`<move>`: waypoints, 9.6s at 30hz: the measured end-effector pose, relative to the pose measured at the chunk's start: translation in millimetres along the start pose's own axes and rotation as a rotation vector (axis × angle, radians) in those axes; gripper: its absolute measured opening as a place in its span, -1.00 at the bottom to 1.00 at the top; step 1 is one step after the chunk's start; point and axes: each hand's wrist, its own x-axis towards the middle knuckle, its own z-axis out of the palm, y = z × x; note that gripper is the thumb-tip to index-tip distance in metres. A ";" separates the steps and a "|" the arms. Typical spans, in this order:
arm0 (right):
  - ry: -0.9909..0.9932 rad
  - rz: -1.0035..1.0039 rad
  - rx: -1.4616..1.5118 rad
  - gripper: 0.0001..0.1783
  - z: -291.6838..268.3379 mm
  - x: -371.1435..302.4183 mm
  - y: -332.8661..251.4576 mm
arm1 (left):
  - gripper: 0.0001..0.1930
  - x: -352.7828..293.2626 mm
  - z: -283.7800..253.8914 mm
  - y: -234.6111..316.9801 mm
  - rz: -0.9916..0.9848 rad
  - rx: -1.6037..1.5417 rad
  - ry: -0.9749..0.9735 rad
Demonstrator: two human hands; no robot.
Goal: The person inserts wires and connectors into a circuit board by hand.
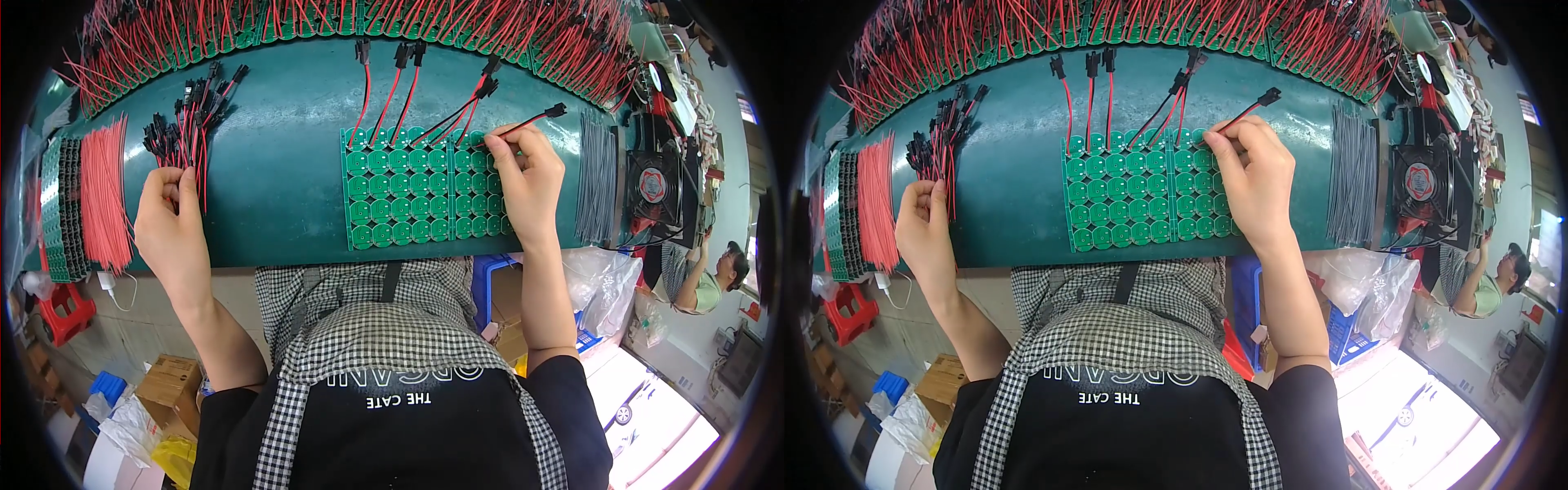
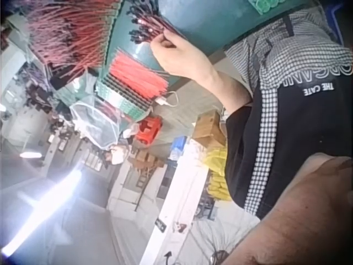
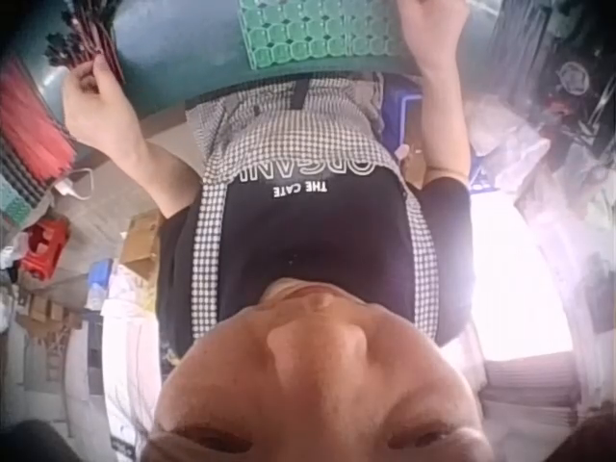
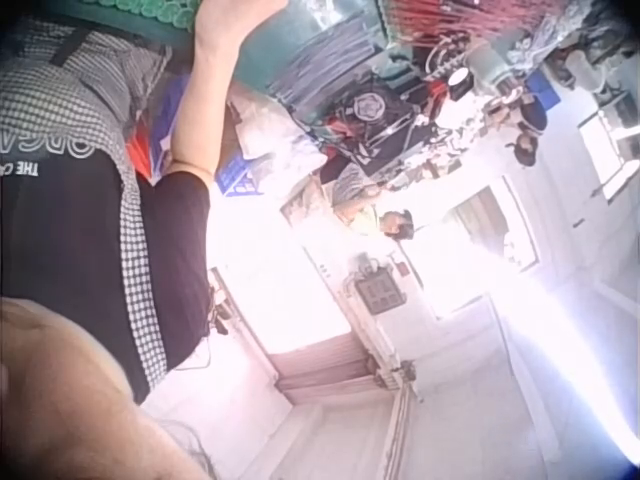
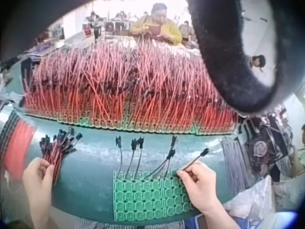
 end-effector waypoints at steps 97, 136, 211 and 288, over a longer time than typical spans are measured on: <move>-0.019 -0.015 -0.071 -0.88 -13.4 -0.1 7.4 | -0.84 6.2 5.4 7.7 -0.046 -0.681 0.120; -0.383 0.022 0.381 -0.78 -9.1 -50.8 -49.6 | -0.59 -76.8 41.3 92.7 0.002 -1.107 -0.886; -0.020 -0.108 0.101 -0.90 -22.2 -44.0 -41.7 | -0.83 -28.7 -11.0 21.7 -0.041 -1.178 -0.217; -0.128 0.261 0.265 -0.74 -53.9 0.4 31.4 | -0.92 -66.8 53.6 76.0 0.444 -0.596 -0.429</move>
